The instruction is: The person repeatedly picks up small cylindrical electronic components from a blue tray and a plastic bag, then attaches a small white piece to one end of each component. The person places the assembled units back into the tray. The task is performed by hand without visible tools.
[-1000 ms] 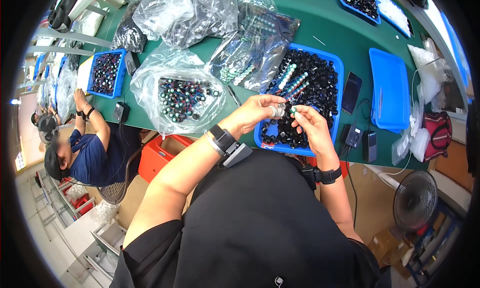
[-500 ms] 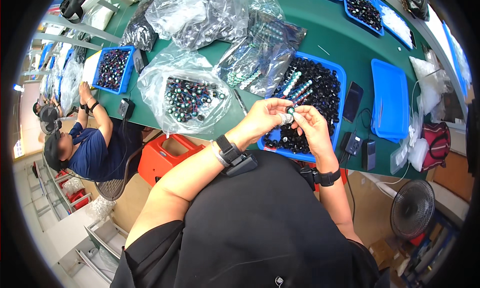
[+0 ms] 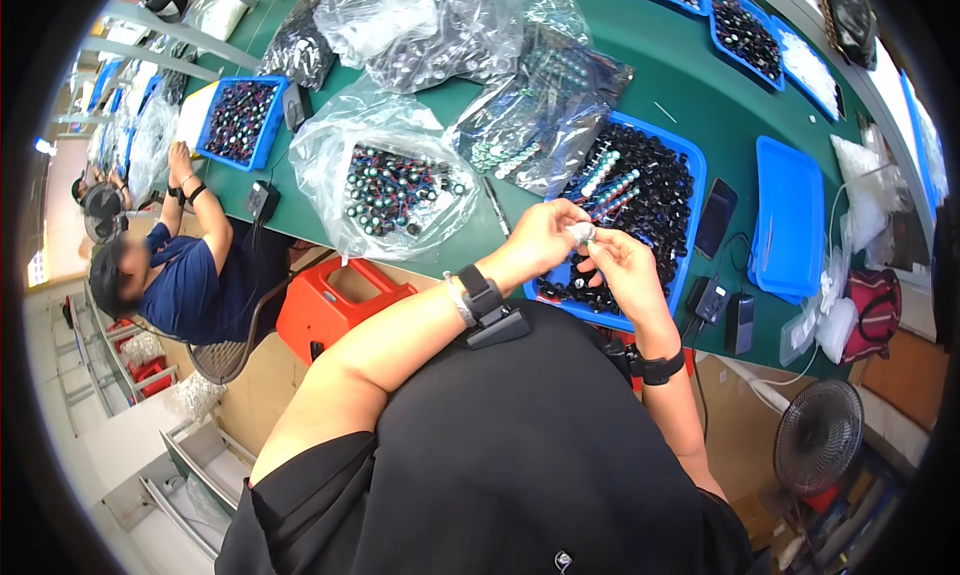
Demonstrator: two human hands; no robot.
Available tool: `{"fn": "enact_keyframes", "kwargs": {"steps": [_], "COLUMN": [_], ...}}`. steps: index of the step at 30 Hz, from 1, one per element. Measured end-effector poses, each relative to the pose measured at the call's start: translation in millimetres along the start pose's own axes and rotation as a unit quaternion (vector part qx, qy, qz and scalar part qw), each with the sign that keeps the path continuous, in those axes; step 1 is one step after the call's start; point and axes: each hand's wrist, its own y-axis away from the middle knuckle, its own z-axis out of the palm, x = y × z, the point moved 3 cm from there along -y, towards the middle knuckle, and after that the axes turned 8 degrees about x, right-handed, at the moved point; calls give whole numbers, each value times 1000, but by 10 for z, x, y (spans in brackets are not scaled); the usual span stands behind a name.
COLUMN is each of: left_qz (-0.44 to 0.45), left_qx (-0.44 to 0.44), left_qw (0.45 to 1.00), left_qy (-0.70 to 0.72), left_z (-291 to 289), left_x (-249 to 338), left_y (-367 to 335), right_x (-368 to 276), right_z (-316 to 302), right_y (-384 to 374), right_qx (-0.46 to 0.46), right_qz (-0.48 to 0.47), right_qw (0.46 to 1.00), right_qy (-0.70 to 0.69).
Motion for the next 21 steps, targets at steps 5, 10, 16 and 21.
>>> {"fn": "enact_keyframes", "kwargs": {"steps": [5, 10, 16, 21], "left_qz": [283, 127, 4, -49], "left_qx": [130, 256, 280, 122], "left_qw": [913, 953, 959, 976], "left_qy": [-265, -98, 46, -171], "left_z": [-33, -653, -1587, -1366], "left_x": [232, 14, -388, -833], "left_y": [113, -159, -127, -68], "right_x": [-87, -81, 201, 442], "right_z": [98, -8, -133, 330], "right_y": [5, -50, -198, -466], "right_qx": [-3, 1, 11, -36], "right_qz": [23, 22, 17, -109], "right_qw": [999, 998, 998, 983], "right_qy": [-28, -50, -62, 146]}}
